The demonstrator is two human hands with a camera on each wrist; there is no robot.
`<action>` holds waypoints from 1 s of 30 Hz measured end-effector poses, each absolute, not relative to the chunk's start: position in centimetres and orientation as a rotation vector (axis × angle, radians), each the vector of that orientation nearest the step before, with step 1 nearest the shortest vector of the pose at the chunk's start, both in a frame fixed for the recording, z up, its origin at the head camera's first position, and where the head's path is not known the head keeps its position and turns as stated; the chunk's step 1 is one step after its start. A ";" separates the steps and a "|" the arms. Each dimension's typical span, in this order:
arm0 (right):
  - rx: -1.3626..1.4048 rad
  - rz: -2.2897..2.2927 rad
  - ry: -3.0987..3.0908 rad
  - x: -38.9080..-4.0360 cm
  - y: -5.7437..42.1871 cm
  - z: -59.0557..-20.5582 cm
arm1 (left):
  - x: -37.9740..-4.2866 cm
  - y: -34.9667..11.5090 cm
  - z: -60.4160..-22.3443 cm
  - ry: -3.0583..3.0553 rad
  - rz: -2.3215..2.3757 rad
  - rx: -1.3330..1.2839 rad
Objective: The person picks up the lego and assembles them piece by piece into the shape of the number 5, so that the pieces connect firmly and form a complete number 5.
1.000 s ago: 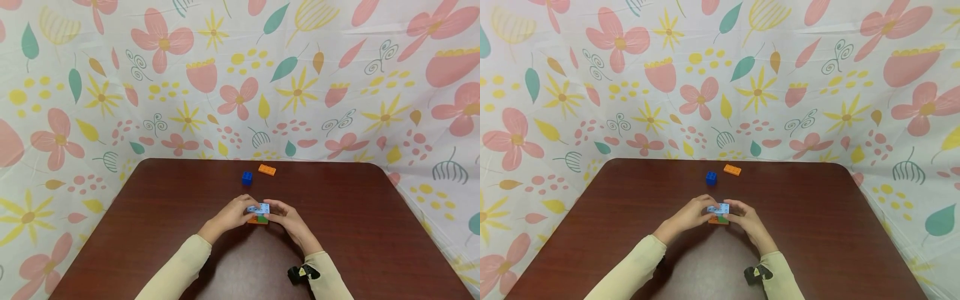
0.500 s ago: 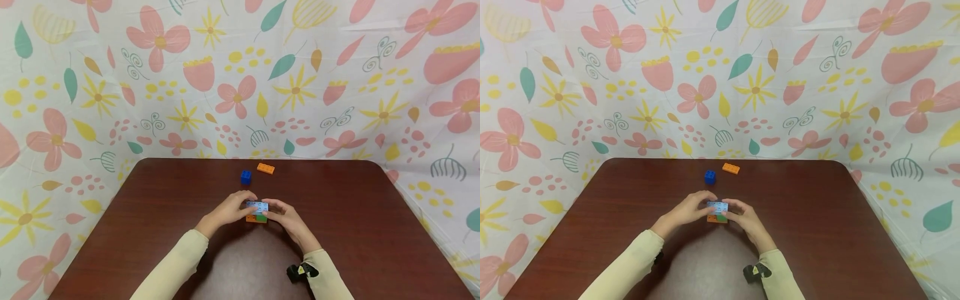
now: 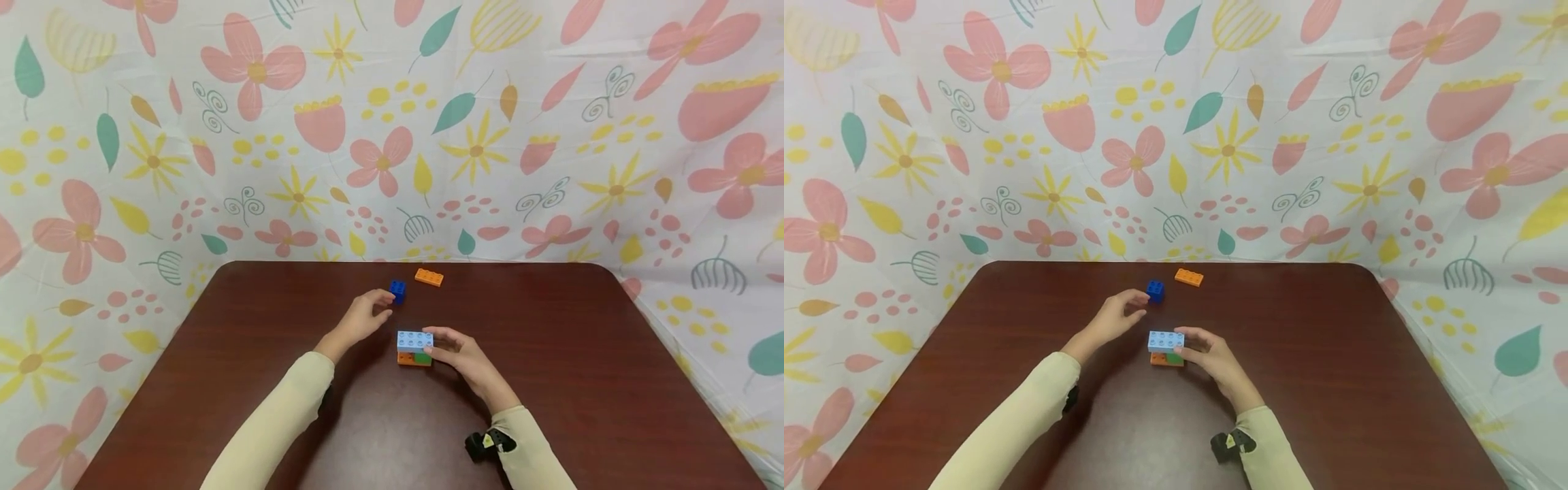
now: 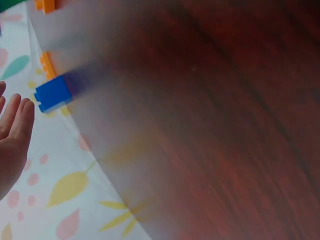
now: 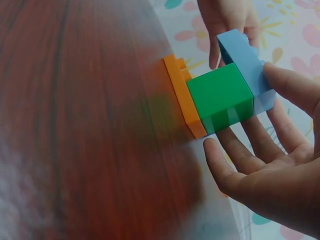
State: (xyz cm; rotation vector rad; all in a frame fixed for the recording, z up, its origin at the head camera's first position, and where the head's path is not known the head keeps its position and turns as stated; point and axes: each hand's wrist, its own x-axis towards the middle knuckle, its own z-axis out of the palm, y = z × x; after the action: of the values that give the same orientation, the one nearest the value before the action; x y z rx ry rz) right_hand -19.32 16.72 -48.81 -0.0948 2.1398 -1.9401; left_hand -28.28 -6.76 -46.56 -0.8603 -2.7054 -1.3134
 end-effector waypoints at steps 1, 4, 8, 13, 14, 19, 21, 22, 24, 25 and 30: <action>-0.094 -1.938 2.138 -19.3 16.7 -48.8 | -28.6 -6.8 -46.8 -2.707 -1.329 -0.826; -0.084 -1.933 2.133 -19.3 16.7 -48.9 | -29.3 -6.7 -47.4 -2.703 -1.377 -0.736; -0.074 -1.931 2.144 -19.3 16.7 -48.8 | -30.1 -6.1 -47.9 -2.672 -1.435 -0.641; -0.055 -1.930 2.151 -19.4 16.8 -48.8 | -30.8 -5.3 -48.2 -2.661 -1.479 -0.554; -0.051 -1.931 2.151 -19.4 16.8 -48.8 | -30.9 -5.2 -48.2 -2.664 -1.487 -0.538; -0.048 -1.927 2.154 -19.3 16.8 -48.8 | -31.6 -4.7 -48.2 -2.692 -1.520 -0.449; -0.053 -1.924 2.159 -19.3 16.8 -48.8 | -31.8 -4.4 -48.2 -2.712 -1.519 -0.419; -0.056 -1.923 2.164 -19.3 16.8 -48.8 | -31.9 -4.3 -48.2 -2.722 -1.509 -0.415; -0.054 -1.923 2.165 -19.3 16.8 -48.7 | -32.1 -4.1 -48.2 -2.740 -1.489 -0.425; -0.059 -1.924 2.168 -19.3 16.8 -48.7 | -32.2 -4.0 -48.2 -2.746 -1.481 -0.440; -0.082 -1.911 2.190 -19.3 16.7 -48.6 | -32.6 -3.9 -48.3 -2.789 -1.428 -0.489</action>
State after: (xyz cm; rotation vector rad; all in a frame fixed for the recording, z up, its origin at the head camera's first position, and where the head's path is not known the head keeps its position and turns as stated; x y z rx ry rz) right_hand -19.31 16.72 -48.59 -0.0823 2.1897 -1.9115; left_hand -32.62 -3.86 -48.26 -0.4887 -2.7889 -1.4277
